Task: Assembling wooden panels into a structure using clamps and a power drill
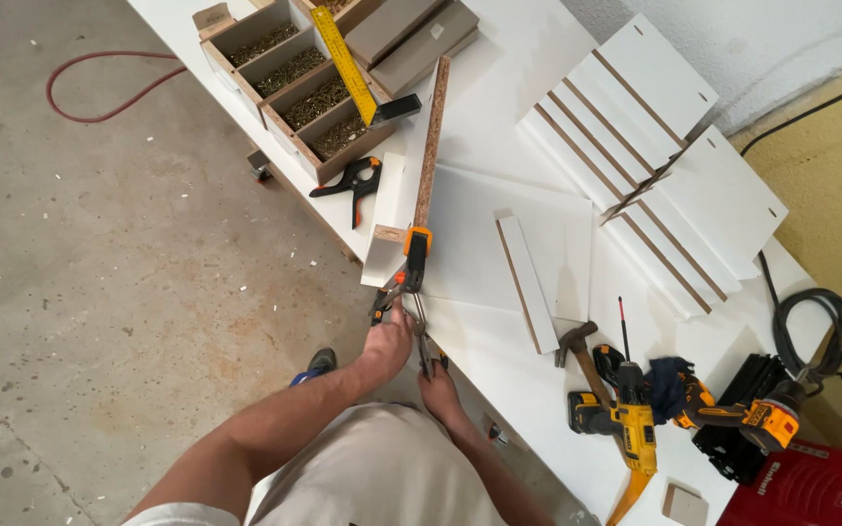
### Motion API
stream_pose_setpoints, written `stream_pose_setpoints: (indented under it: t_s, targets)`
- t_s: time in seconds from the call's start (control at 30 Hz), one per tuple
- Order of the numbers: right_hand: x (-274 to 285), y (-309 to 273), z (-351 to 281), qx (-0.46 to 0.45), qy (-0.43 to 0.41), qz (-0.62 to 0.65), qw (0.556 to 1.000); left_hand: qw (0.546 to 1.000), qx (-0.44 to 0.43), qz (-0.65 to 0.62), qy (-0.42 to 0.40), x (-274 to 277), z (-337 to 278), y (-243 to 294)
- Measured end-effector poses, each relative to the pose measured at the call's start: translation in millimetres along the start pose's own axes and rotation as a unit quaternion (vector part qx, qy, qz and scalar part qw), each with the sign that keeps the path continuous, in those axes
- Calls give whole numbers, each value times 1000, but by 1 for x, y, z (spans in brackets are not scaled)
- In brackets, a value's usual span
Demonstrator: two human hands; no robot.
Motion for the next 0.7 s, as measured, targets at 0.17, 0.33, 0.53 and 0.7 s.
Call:
stream_pose_setpoints:
  t_s: [0.17, 0.33, 0.53, 0.7]
  targets:
    - [2, -20, -11, -35, -11, -25, 999, 1000, 6, 9, -20, 15, -5, 1]
    - [3, -26, -13, -25, 7, -7, 1000, 999, -8, 27, -23, 17, -7, 0]
    - [1, -39, -23, -64, 0, -34, 997, 1000, 7, 0, 0, 11, -5, 3]
    - [1, -44, -26, -73, -4, -35, 997, 999, 26, -36, 6, 19, -9, 1]
Point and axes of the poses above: each hand's wrist, its own z-axis towards the middle knuckle, its own x-axis out of the back of the hand, y = z × x, the point moved 5 cm from there along z, towards the middle knuckle
